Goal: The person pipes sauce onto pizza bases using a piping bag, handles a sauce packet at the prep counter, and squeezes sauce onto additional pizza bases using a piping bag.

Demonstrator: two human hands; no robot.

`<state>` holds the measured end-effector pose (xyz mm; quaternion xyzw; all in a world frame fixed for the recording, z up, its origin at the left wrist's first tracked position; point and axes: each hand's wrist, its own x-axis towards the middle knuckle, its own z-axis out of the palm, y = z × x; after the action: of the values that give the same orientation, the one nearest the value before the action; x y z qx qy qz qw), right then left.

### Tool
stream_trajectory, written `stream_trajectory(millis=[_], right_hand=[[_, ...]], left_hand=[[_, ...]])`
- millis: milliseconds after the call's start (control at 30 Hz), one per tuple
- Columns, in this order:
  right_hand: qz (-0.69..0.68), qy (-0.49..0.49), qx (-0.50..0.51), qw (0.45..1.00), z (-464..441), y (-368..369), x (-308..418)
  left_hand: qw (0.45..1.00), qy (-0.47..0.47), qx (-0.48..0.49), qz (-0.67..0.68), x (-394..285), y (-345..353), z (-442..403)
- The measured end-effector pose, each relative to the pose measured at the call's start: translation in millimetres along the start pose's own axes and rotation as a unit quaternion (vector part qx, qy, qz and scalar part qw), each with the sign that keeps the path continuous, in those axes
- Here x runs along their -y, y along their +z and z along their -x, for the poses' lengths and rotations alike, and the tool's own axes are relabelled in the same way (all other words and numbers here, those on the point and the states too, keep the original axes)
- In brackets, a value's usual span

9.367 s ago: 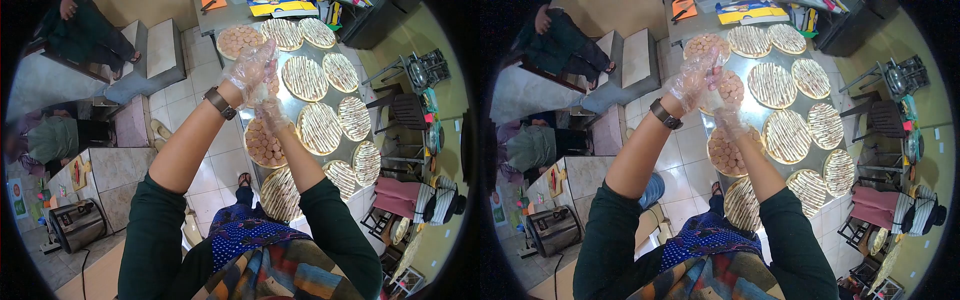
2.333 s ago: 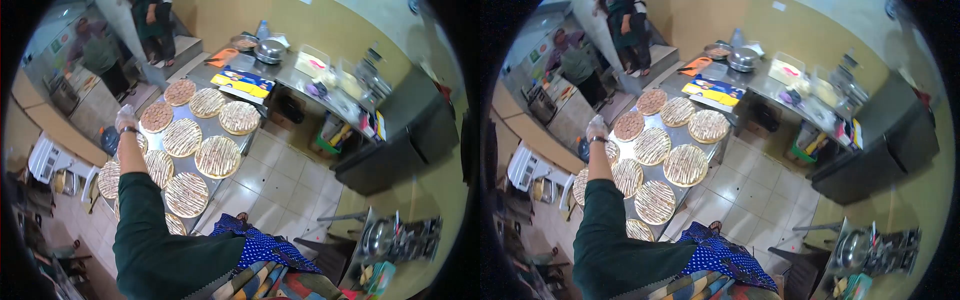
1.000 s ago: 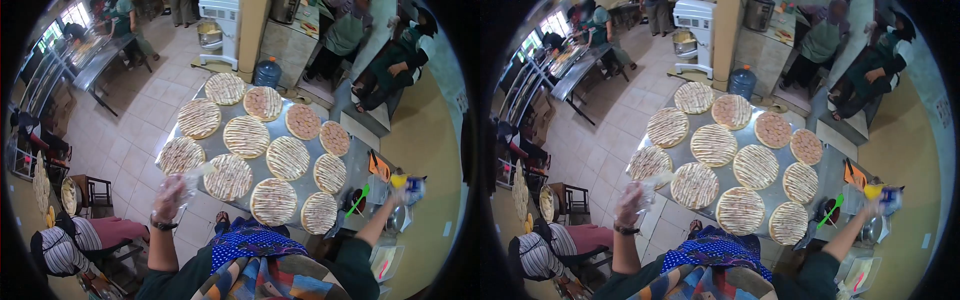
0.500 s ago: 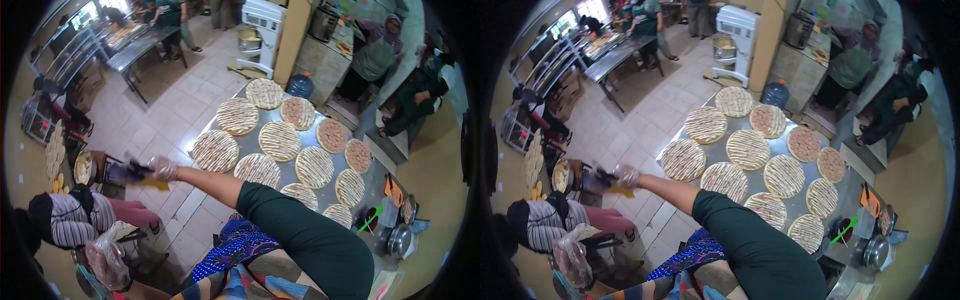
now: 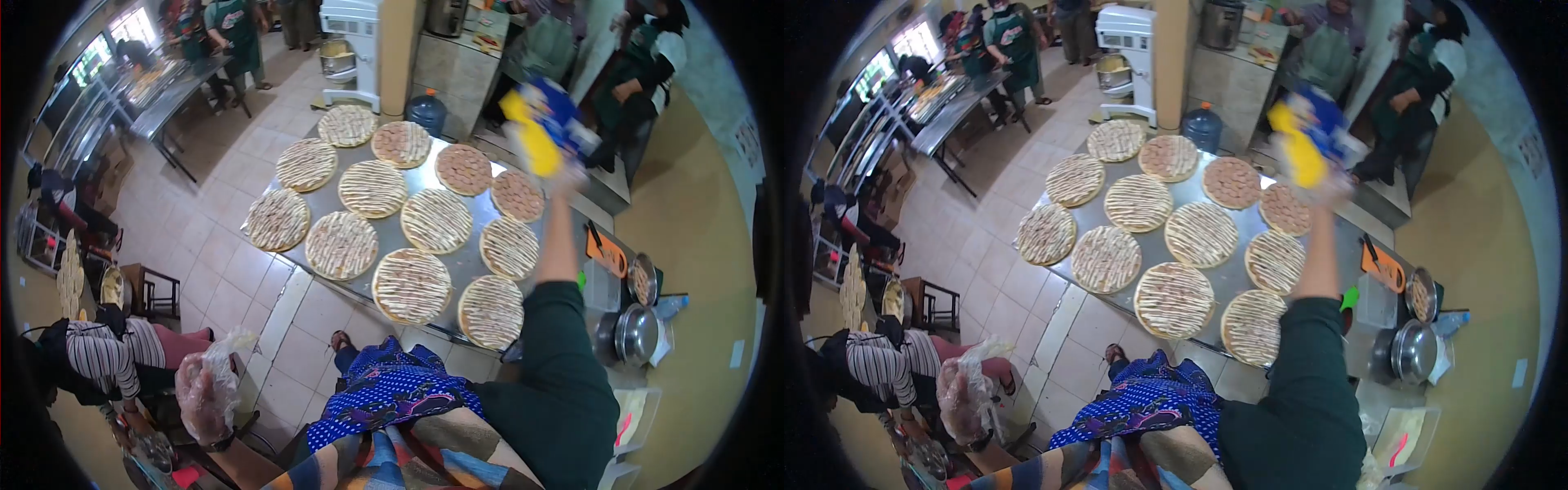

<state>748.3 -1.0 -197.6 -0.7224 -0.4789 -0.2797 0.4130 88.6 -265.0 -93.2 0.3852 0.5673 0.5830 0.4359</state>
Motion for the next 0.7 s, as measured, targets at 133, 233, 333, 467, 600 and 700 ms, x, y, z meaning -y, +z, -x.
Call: stream_trajectory(millis=[133,233,333,467,600,700], right_hand=[[0.282,0.196,-0.164,0.925,26.4,-227.4,-223.5],[0.464,0.266,-0.166,0.829,103.4,-364.1,-359.1],[0.444,0.344,-0.225,0.796,118.9,-414.1,-349.4],[0.538,0.114,-0.191,0.813,113.5,-368.9,-363.9],[0.364,0.155,-0.123,0.910,33.9,-162.1,-221.0],[-0.071,0.191,0.015,0.979,-3.3,52.3,-82.0]], left_hand=[[0.991,-0.062,0.067,0.095,24.3,38.7,-11.2],[0.992,-0.069,0.051,0.087,13.4,83.2,-10.3],[0.988,-0.091,0.095,0.080,17.3,87.1,-19.6],[0.984,-0.096,0.129,0.074,22.0,78.0,-30.0],[0.987,-0.111,0.096,0.069,21.4,57.1,-30.8],[0.986,-0.132,0.085,0.049,33.1,20.1,-33.6]])
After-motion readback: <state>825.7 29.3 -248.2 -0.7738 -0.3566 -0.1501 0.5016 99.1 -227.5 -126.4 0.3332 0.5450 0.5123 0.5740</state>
